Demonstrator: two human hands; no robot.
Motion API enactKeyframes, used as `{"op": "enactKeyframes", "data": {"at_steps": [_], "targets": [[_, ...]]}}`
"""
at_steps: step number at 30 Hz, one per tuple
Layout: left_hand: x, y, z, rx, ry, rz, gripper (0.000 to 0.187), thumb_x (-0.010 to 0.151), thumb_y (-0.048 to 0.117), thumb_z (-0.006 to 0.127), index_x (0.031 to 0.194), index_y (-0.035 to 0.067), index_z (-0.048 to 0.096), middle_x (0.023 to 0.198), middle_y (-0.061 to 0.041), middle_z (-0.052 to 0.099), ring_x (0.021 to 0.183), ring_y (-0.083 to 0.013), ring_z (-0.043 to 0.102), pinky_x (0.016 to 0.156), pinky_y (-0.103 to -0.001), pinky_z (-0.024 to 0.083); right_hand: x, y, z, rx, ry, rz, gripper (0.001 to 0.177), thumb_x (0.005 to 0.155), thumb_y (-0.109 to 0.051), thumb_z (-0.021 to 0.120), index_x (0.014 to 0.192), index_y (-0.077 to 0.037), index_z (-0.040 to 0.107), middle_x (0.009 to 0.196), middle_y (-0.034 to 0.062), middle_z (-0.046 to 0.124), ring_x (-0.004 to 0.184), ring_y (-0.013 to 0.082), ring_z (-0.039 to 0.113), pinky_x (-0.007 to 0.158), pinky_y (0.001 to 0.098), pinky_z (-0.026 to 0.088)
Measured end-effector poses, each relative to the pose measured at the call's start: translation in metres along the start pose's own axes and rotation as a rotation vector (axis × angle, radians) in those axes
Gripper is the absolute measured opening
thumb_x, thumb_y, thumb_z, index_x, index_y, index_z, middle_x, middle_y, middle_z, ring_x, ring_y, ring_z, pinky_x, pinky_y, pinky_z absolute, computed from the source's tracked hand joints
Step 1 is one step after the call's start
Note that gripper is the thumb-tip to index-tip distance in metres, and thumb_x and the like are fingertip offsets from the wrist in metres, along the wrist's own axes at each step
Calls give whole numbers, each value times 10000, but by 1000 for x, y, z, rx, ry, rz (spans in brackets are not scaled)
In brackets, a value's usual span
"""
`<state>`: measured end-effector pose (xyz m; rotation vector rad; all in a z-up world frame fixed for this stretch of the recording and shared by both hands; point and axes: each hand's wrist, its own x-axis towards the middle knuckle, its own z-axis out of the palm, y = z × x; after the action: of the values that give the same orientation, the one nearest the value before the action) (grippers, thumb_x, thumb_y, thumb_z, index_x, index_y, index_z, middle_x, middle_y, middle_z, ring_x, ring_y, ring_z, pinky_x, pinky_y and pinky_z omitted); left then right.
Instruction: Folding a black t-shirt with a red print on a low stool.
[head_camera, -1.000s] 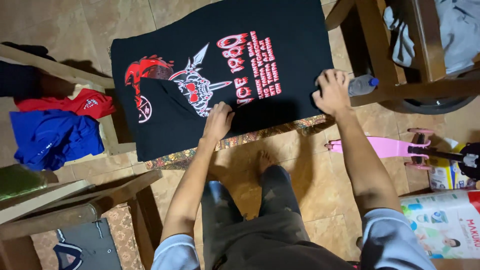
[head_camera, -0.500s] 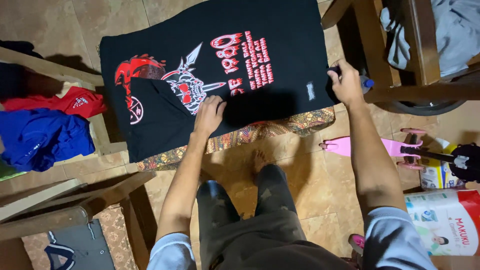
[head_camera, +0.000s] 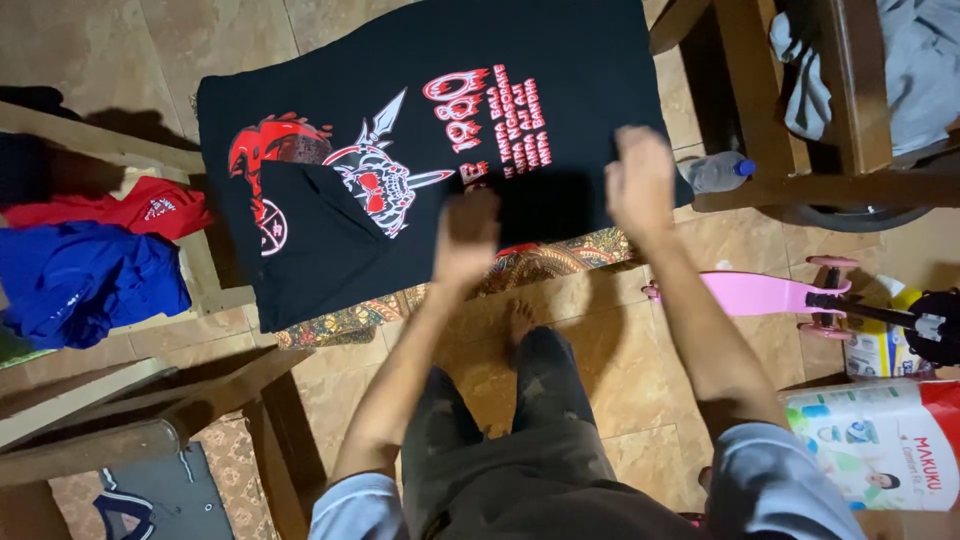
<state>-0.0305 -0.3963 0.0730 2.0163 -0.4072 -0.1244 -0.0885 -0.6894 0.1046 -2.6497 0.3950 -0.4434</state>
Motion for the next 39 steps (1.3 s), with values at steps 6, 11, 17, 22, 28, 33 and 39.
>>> {"op": "enactKeyframes", "data": {"at_steps": [6, 11, 17, 22, 28, 33, 39], "targets": [[-21, -4, 66, 502, -264, 476, 572, 964, 219, 644, 1477, 7, 503, 1582, -169, 457, 1479, -316, 425, 1239, -512, 292, -36, -30, 54, -277, -206, -311, 587, 1021, -236, 564, 1517, 42, 418, 1567, 227, 435, 1475, 350, 402, 1247, 457, 294], [-20, -2, 48, 547, -271, 438, 614, 992, 338, 616, 1534, 84, 475, 1620, -95, 425, 1491, -258, 402, 1236, -485, 291, -30, -21, 26, -219, -364, -167, 773, 1006, -378, 536, 1612, 28, 280, 1666, 219, 285, 1545, 351, 247, 1255, 487, 170], [-24, -21, 17, 613, -248, 472, 597, 1044, 386, 566, 1569, 127, 450, 1653, -90, 394, 1521, -250, 385, 1263, -468, 279, -39, -12, 21, -301, -322, -86, 745, 1052, -368, 528, 1642, -3, 258, 1710, 182, 249, 1579, 377, 218, 1275, 547, 122], [-36, -33, -28, 656, -244, 466, 646, 1029, 402, 565, 1556, 53, 430, 1647, -128, 370, 1525, -276, 350, 1257, -494, 247, -59, -61, 50, -309, -310, -155, 749, 1024, -272, 538, 1644, 42, 259, 1713, 233, 241, 1591, 403, 208, 1277, 572, 142], [-60, -67, -110, 672, -268, 421, 686, 1024, 396, 548, 1563, -5, 406, 1653, -168, 352, 1535, -311, 319, 1258, -504, 237, -69, -156, 86, -167, -409, -309, 725, 991, -247, 590, 1617, -15, 307, 1675, 220, 273, 1554, 412, 233, 1249, 585, 163], [-84, -109, -171, 832, -205, 458, 624, 1040, 360, 549, 1550, 31, 400, 1652, -150, 367, 1544, -285, 329, 1268, -512, 227, -72, -218, 122, -55, -408, -379, 719, 970, -251, 617, 1585, -9, 334, 1638, 237, 322, 1514, 439, 270, 1227, 584, 186], [-85, -161, -245, 710, 307, 208, 605, 1065, 290, 621, 1520, -41, 401, 1536, -262, 424, 1413, -408, 422, 1216, -510, 345, -50, -293, 145, 101, -419, -283, 462, 1007, -250, 621, 1394, -4, 565, 1375, 221, 581, 1334, 410, 475, 1181, 533, 319]]}}
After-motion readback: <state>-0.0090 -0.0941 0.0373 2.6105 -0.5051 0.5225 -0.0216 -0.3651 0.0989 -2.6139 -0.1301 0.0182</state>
